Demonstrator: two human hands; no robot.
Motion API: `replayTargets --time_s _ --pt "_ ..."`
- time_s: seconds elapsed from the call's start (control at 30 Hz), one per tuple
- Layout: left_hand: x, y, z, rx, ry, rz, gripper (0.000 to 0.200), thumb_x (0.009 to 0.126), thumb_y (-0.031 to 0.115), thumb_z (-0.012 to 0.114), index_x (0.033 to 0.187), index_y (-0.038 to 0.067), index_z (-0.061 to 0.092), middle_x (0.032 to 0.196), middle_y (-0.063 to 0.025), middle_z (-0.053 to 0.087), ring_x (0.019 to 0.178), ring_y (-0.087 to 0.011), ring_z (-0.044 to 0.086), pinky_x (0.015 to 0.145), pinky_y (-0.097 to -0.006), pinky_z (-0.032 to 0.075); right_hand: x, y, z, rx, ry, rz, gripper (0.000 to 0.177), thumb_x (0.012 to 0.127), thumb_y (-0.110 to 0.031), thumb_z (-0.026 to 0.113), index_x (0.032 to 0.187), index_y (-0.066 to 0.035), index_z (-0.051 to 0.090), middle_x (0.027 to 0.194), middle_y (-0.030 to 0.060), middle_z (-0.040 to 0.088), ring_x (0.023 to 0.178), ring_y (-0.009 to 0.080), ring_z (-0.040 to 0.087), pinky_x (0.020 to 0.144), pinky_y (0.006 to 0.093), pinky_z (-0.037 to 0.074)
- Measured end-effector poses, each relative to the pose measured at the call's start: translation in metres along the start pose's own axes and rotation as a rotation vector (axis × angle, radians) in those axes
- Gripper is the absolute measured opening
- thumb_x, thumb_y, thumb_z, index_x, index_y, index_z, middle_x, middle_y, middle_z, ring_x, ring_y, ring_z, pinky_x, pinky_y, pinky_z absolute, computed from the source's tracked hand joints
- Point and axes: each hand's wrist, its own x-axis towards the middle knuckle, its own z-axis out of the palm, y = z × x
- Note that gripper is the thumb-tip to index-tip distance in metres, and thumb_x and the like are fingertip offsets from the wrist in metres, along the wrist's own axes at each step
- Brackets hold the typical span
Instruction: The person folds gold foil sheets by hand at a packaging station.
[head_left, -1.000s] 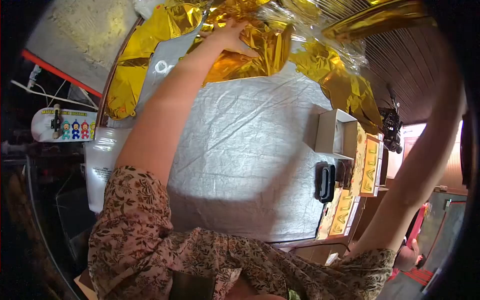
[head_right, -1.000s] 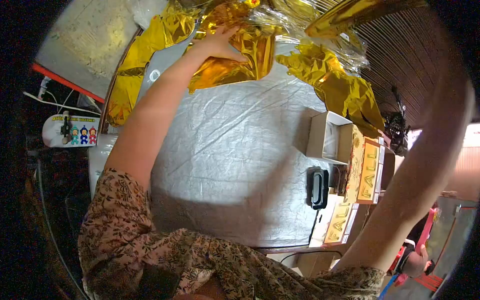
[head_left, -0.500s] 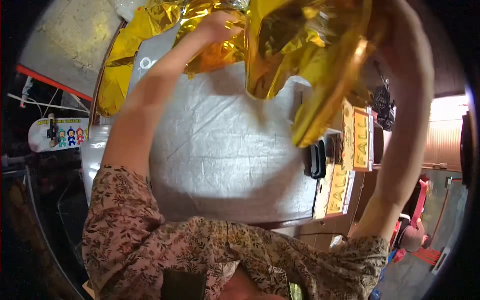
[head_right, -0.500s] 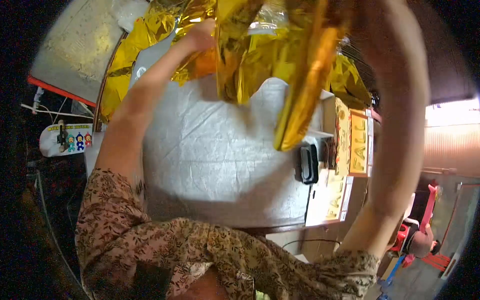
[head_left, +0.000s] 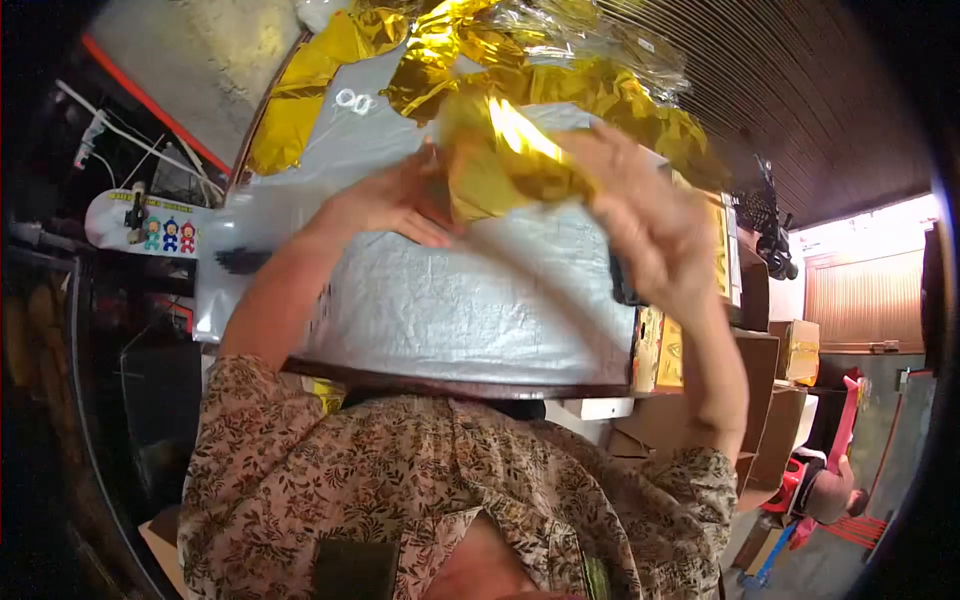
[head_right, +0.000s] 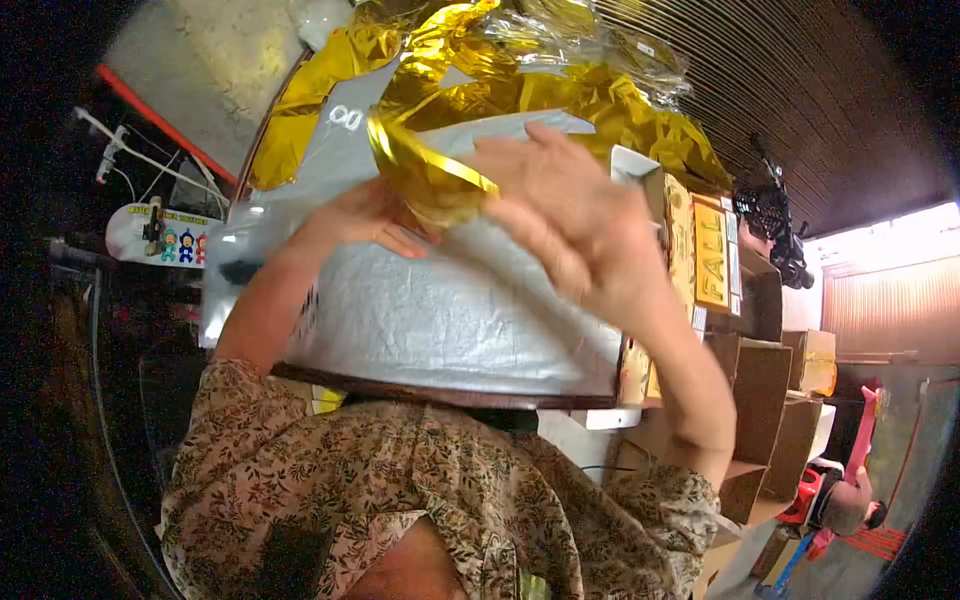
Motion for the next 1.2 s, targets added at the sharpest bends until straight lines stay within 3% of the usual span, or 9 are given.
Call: replayTargets --time_s 0.07,0.27,0.43,0.57,0.7,0.83,1.0,1.07,1.2 --pt "0.009 -0.025 0.005 -0.227 -0.166 0.046 0.089 0.096 0.08 0.034 0.158 0.017 0.037 0.135 -0.0186 0.064 0.108 -0.0361 0.07 0.098 -0.0506 0.055 -0.049 -0.001 0.022 0.054 -0.047 0.014 0.022 0.098 -0.019 0.067 0.114 -0.006 0.076 0.12 0.0106 0.075 0.123 0.0316 0.067 0.114 0.056 0.042" --pt "0.003 -0.043 0.021 -0.367 0.07 0.272 0.076 0.098 0.072 0.048 0.143 0.011 0.055 0.129 -0.0066 0.067 0.116 -0.0206 0.065 0.101 -0.041 0.051 -0.148 0.003 0.07 0.078 -0.294 0.225 0.031 0.097 -0.026 0.068 0.118 -0.004 0.073 0.129 0.0126 0.071 0.137 0.0355 0.056 0.12 0.0571 0.03" --pt "0.009 -0.051 -0.01 -0.362 0.326 0.355 0.066 0.102 0.057 0.056 0.145 0.007 0.054 0.139 -0.0132 0.062 0.129 -0.0247 0.057 0.113 -0.0374 0.042 -0.161 0.014 0.088 0.05 -0.464 0.238 0.045 0.098 -0.034 0.067 0.137 -0.011 0.064 0.149 0.0106 0.058 0.148 0.0361 0.041 0.124 0.0568 0.021" --pt "0.003 -0.058 -0.034 -0.36 0.661 0.65 0.101 0.093 0.068 0.062 0.161 0.004 0.023 0.154 -0.0226 0.043 0.136 -0.0353 0.051 0.115 -0.0499 0.039 -0.16 0.038 0.092 0.034 -0.369 0.356 0.062 0.102 -0.045 0.058 0.154 -0.013 0.045 0.162 0.0153 0.04 0.153 0.0406 0.029 0.125 0.0572 0.015" --pt "-0.029 -0.057 0.01 0.451 0.912 0.533 0.112 0.084 0.05 0.082 0.164 0.01 0.014 0.157 -0.0271 0.038 0.139 -0.0402 0.048 0.111 -0.0492 0.044 -0.176 0.08 0.127 -0.473 -0.398 0.403 0.067 0.104 -0.047 0.053 0.16 -0.015 0.034 0.167 0.0155 0.028 0.153 0.0429 0.024 0.121 0.064 0.016" --pt "-0.026 -0.061 -0.015 1.082 1.036 0.465 0.11 0.079 0.024 0.087 0.164 0.011 0.02 0.142 -0.0199 0.058 0.111 -0.0296 0.069 0.091 -0.0403 0.056 -0.17 0.091 0.138 -0.548 -0.346 0.413 0.068 0.103 -0.051 0.052 0.16 -0.017 0.035 0.167 0.0157 0.028 0.153 0.0435 0.025 0.118 0.0697 0.015" --pt "-0.026 -0.052 -0.057 0.956 1.128 0.504 0.065 0.087 0.017 0.077 0.146 0.007 0.052 0.102 -0.0125 0.075 0.088 -0.0215 0.074 0.078 -0.0384 0.057 -0.168 0.09 0.144 -0.626 -0.329 0.409 0.069 0.104 -0.053 0.049 0.16 -0.015 0.035 0.167 0.0163 0.029 0.152 0.044 0.026 0.117 0.0714 0.016" --pt "-0.024 -0.057 -0.047 1.218 1.564 0.78 0.04 0.089 0.015 0.072 0.128 0.007 0.065 0.09 -0.0136 0.075 0.081 -0.0322 0.073 0.079 -0.0431 0.058 -0.168 0.09 0.145 -0.652 -0.31 0.411 0.068 0.104 -0.052 0.049 0.16 -0.016 0.035 0.166 0.0157 0.03 0.152 0.0432 0.027 0.117 0.0712 0.016" --pt "-0.037 -0.079 0.066 0.695 0.886 0.794 0.023 0.093 0.018 0.071 0.109 0.001 0.07 0.098 -0.0169 0.073 0.09 -0.0319 0.072 0.083 -0.0429 0.057 -0.172 0.097 0.149 -0.664 -0.264 0.365 0.07 0.102 -0.055 0.05 0.157 -0.013 0.04 0.165 0.0159 0.033 0.152 0.0414 0.028 0.116 0.0725 0.016"
